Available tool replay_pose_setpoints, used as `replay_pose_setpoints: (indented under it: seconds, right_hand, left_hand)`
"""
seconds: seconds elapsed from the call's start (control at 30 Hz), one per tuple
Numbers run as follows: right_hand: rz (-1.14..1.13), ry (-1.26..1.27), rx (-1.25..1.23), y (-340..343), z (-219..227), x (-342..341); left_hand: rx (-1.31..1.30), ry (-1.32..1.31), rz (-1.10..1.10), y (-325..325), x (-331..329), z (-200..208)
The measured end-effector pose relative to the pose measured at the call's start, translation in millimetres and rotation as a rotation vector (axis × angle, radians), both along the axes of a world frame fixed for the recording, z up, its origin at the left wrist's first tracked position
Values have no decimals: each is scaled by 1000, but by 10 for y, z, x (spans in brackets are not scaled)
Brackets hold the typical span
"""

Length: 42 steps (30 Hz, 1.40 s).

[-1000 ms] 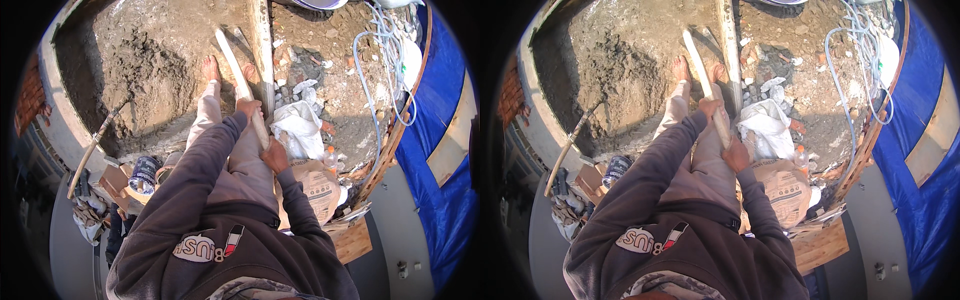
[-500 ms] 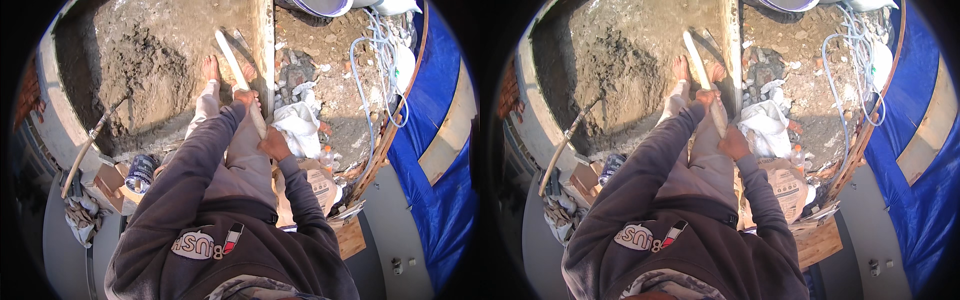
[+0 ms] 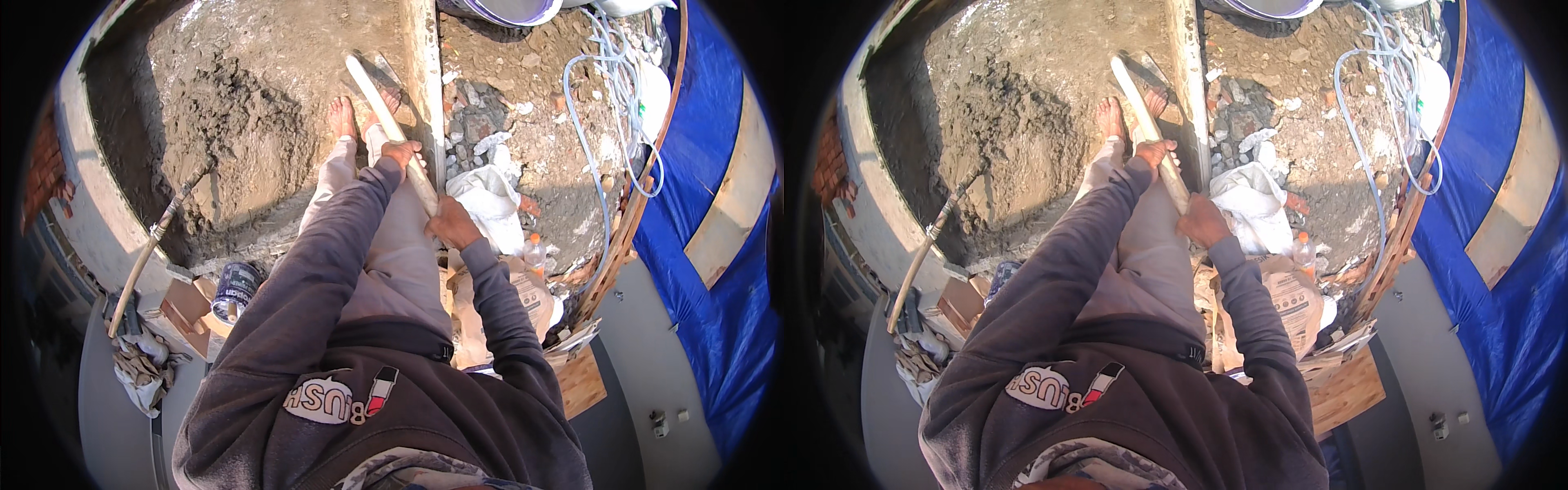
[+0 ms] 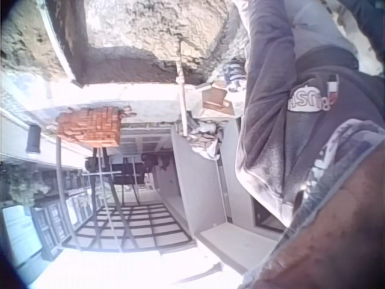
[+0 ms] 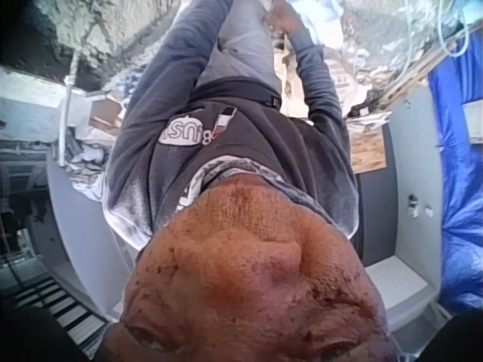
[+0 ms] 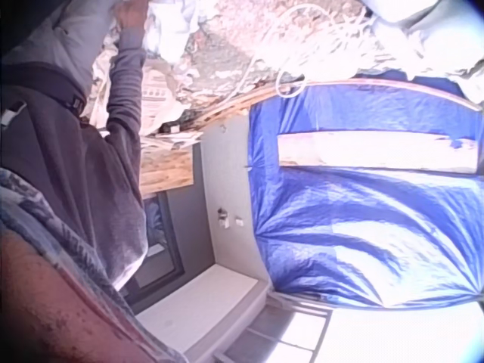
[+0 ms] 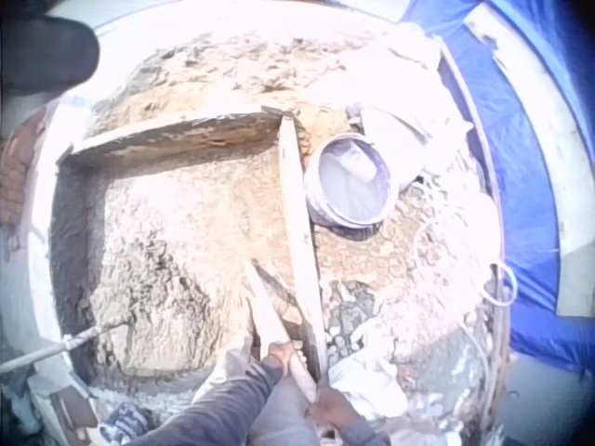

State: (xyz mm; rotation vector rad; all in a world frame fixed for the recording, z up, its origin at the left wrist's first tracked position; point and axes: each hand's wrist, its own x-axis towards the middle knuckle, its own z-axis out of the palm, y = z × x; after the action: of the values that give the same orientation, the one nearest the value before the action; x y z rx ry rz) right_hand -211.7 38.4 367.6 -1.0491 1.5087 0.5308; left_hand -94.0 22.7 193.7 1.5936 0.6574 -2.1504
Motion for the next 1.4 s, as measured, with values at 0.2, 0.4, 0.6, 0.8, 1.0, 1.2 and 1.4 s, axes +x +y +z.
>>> replay_pose_setpoints:
  seconds: [0.2, 0.4, 0.6, 0.8, 1.0, 1.2, 1.4]
  right_hand:
    - [-14, 16, 43, -25, -57, -20]
    - [20, -8, 59, -109, -12, -5]
    - [25, 1, -2, -104, 33, -20]
    - [15, 4, 25, -59, -26, -37]
    - [36, -55, 8, 13, 1, -50]
    - [254, 104, -27, 39, 160, 8]
    - [397, 160, -69, -81, 304, 136]
  left_hand:
    - [-19, 28, 17, -9, -19, -76]
    - [-22, 20, 17, 27, -23, -136]
    - [-29, 4, -15, -20, -12, -41]
    - [-24, -41, -1, 5, -22, -92]
    - [21, 20, 0, 121, 8, -104]
    - [25, 65, 44, 187, 71, 75]
    - [-12, 168, 167, 286, 132, -11]
